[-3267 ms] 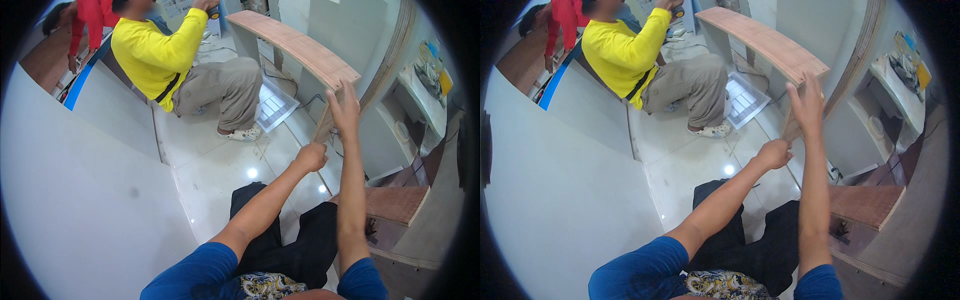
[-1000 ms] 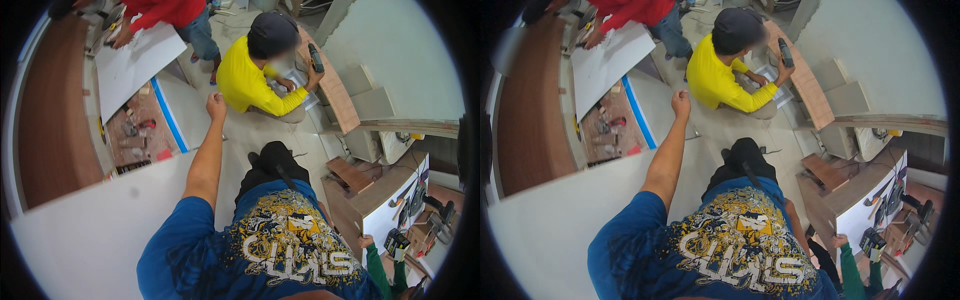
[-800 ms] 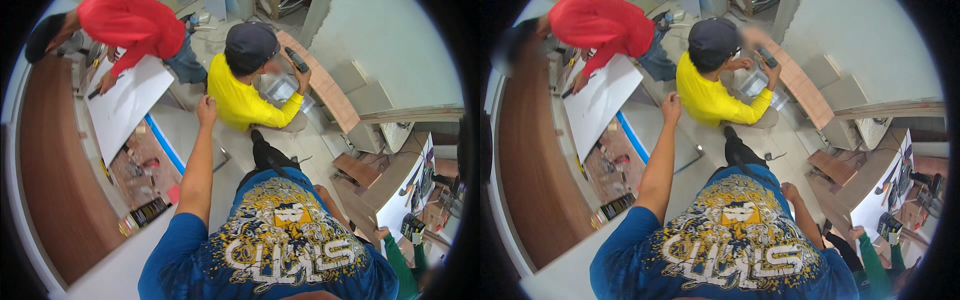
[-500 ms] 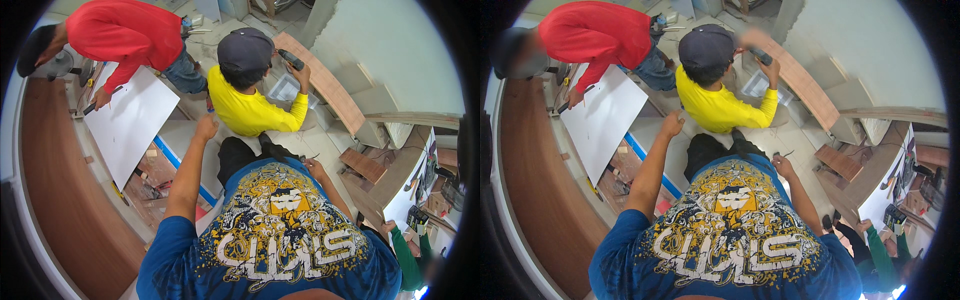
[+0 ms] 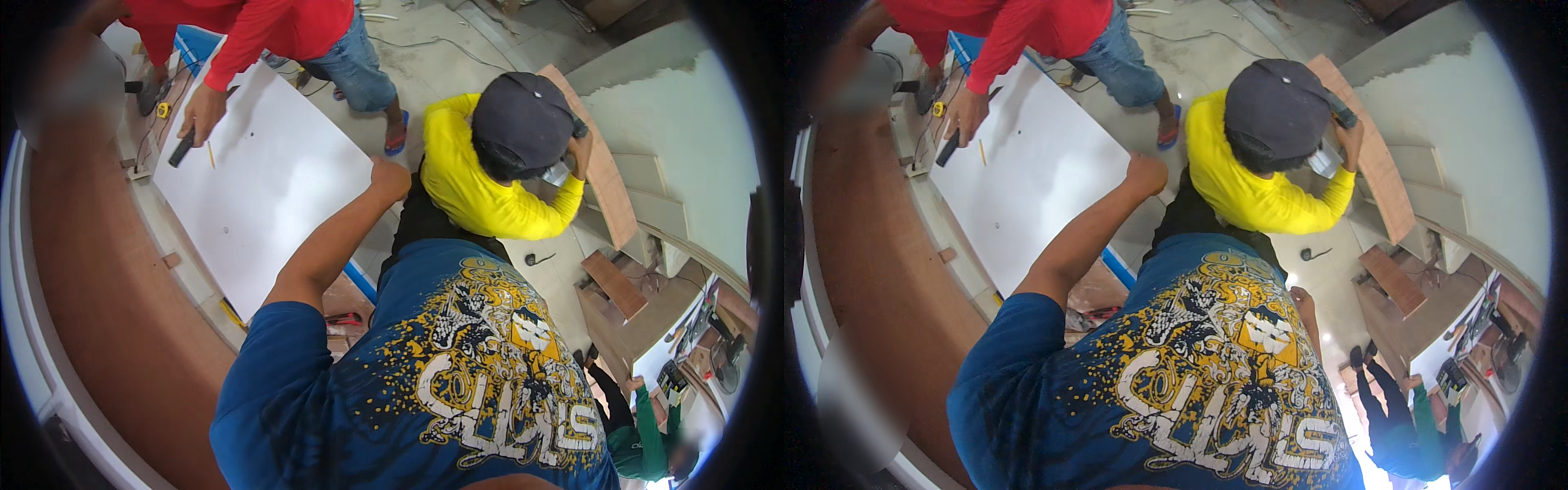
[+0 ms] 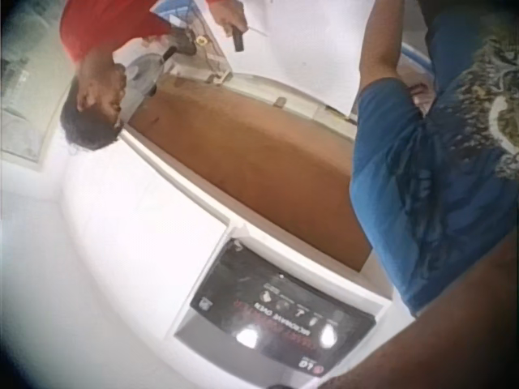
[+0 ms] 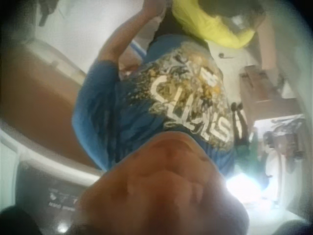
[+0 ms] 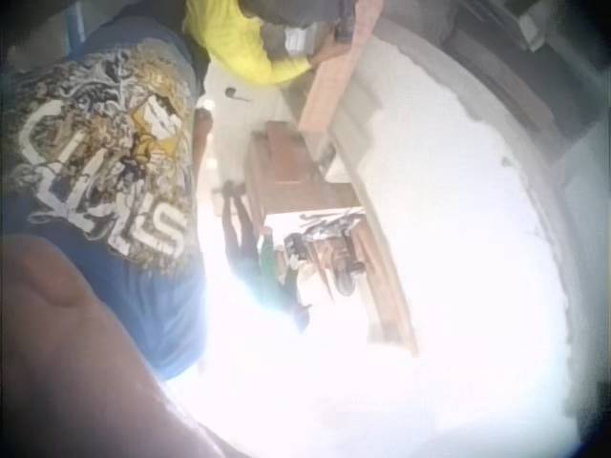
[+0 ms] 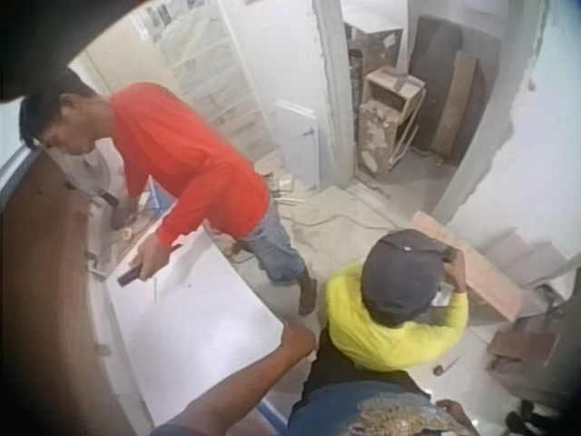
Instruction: The person assists in assembling a wooden box by holding pieces in place while another person uses a power drill to secure them. The person also uses a utility knife to cut a white board and positions wooden panels for assembly.
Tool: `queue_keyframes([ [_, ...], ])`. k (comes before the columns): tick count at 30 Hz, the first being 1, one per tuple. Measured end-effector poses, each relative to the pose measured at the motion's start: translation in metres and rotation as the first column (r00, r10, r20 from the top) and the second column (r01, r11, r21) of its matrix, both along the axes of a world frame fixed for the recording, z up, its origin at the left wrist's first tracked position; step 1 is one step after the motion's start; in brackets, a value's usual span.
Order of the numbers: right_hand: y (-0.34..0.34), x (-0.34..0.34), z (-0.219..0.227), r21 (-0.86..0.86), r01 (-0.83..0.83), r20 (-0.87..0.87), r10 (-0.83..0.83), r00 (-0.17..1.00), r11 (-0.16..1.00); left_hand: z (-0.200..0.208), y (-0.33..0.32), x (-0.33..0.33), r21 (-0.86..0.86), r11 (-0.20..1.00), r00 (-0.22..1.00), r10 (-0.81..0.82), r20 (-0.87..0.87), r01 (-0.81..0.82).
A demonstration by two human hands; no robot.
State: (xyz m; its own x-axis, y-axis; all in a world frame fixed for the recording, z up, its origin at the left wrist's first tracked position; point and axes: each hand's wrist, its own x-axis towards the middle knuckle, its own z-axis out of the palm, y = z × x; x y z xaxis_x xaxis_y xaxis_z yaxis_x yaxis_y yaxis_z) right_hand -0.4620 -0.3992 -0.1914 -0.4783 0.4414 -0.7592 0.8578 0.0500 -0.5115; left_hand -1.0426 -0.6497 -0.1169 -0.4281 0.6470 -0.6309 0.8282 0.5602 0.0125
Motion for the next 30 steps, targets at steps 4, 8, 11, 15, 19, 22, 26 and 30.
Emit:
queue_keyframes([
  [4,-0.021,-0.067,-0.007,-0.297,0.310,-0.028,-0.333,0.943,0.903,0.017,-0.028,-0.022,-0.014,0.996,0.996,-0.089,0.012,0.089],
  [8,-0.024,-0.111,0.001,-0.139,0.192,-0.103,-0.207,0.973,0.972,0.047,-0.034,-0.036,0.000,0.989,0.988,-0.148,0.034,0.148],
  [11,-0.032,-0.112,-0.017,-0.142,0.260,-0.147,-0.280,0.949,0.955,0.117,-0.017,-0.051,-0.120,0.974,0.974,-0.175,0.143,0.192],
  [15,-0.033,-0.103,-0.015,-0.205,0.379,-0.072,-0.400,0.914,0.902,0.170,-0.014,-0.073,-0.369,0.922,0.970,-0.027,0.242,0.118],
  [19,-0.049,-0.118,0.004,-0.117,0.439,-0.017,-0.443,0.896,0.891,0.168,-0.017,-0.121,-0.605,0.734,0.845,0.079,0.529,0.310],
  [22,-0.067,-0.141,0.011,-0.077,0.561,-0.003,-0.563,0.827,0.824,0.168,-0.026,-0.144,-0.736,0.644,0.800,0.321,0.507,0.208],
  [26,-0.116,-0.213,0.030,-0.020,0.678,-0.012,-0.679,0.734,0.734,0.109,-0.088,-0.169,-0.774,0.583,0.639,0.502,0.582,0.247],
  [30,-0.159,-0.285,0.052,-0.059,0.645,-0.070,-0.648,0.758,0.762,0.176,-0.038,-0.198,-0.828,0.543,0.749,0.489,0.447,0.139],
])
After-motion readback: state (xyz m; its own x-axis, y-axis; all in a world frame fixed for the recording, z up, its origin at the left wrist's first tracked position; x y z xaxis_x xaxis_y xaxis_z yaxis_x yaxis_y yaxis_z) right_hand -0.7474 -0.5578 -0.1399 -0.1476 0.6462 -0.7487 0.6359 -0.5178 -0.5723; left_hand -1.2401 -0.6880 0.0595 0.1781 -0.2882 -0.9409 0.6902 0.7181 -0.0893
